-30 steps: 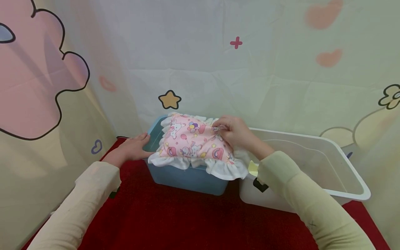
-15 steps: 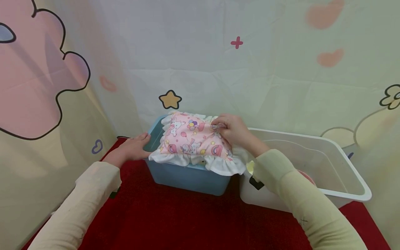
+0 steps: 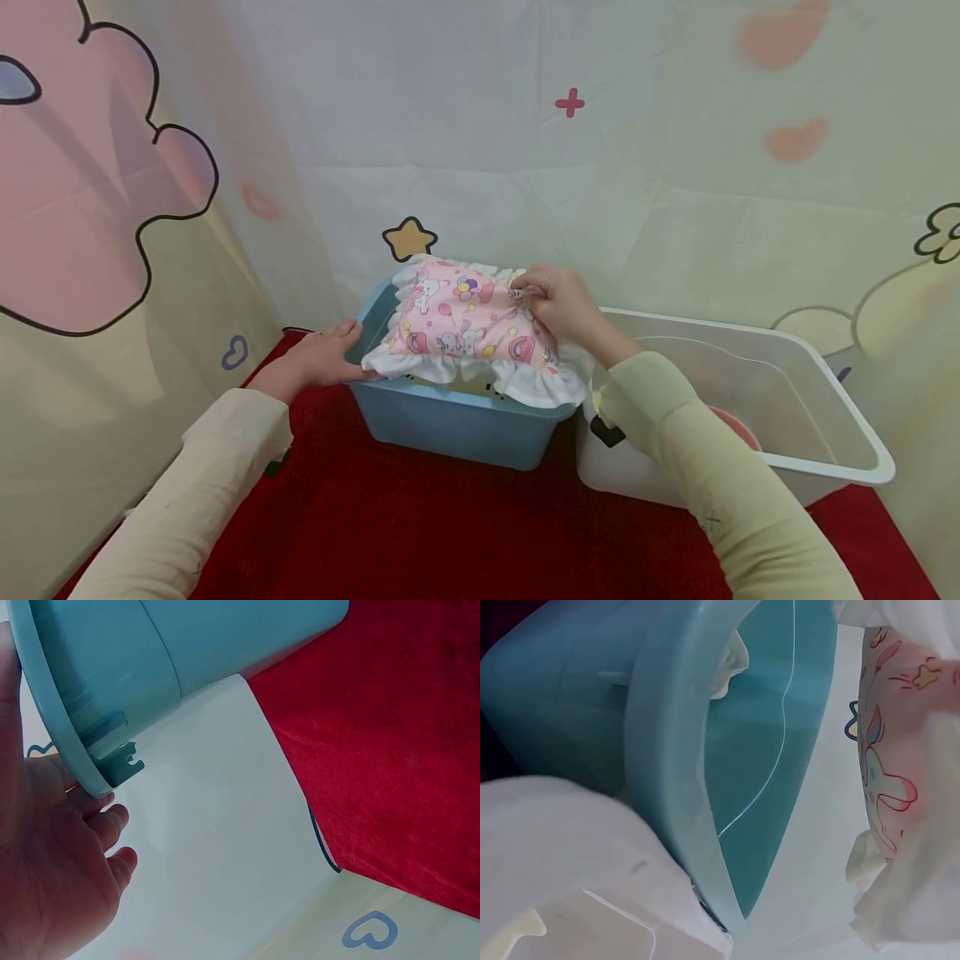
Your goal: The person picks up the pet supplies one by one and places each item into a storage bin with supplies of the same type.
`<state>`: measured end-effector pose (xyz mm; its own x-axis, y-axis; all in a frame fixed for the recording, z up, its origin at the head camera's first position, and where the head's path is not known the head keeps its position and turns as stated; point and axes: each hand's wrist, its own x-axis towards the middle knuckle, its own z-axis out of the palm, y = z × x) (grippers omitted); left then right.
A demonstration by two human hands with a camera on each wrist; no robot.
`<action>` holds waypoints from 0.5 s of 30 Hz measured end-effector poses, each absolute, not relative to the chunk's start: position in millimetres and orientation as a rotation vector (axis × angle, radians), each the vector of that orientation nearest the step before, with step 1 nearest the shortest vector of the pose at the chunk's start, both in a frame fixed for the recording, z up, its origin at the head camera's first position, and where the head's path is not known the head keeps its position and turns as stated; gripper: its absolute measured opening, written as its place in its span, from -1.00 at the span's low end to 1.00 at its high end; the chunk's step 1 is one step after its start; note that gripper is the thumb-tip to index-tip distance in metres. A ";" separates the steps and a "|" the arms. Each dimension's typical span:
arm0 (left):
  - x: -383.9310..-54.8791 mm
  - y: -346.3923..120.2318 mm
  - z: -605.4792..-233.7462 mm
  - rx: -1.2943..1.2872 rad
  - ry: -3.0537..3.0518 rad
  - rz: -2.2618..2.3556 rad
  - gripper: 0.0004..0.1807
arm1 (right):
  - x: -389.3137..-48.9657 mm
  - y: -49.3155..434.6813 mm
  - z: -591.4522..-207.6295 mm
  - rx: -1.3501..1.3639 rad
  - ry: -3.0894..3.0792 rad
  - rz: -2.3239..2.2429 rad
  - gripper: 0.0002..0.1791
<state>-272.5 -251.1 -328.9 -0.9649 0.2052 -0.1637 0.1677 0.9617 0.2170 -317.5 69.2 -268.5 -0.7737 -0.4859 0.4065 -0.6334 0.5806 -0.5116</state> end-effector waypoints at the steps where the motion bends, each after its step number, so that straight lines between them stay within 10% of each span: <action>1: -272.5 -251.0 -328.6 0.283 2.927 0.300 0.02 | -318.4 68.8 -268.8 0.922 -2.592 0.961 -0.67; 15: -272.7 -251.6 -328.7 0.279 2.922 0.299 0.07 | -323.4 63.0 -273.1 0.854 -2.616 0.937 -0.70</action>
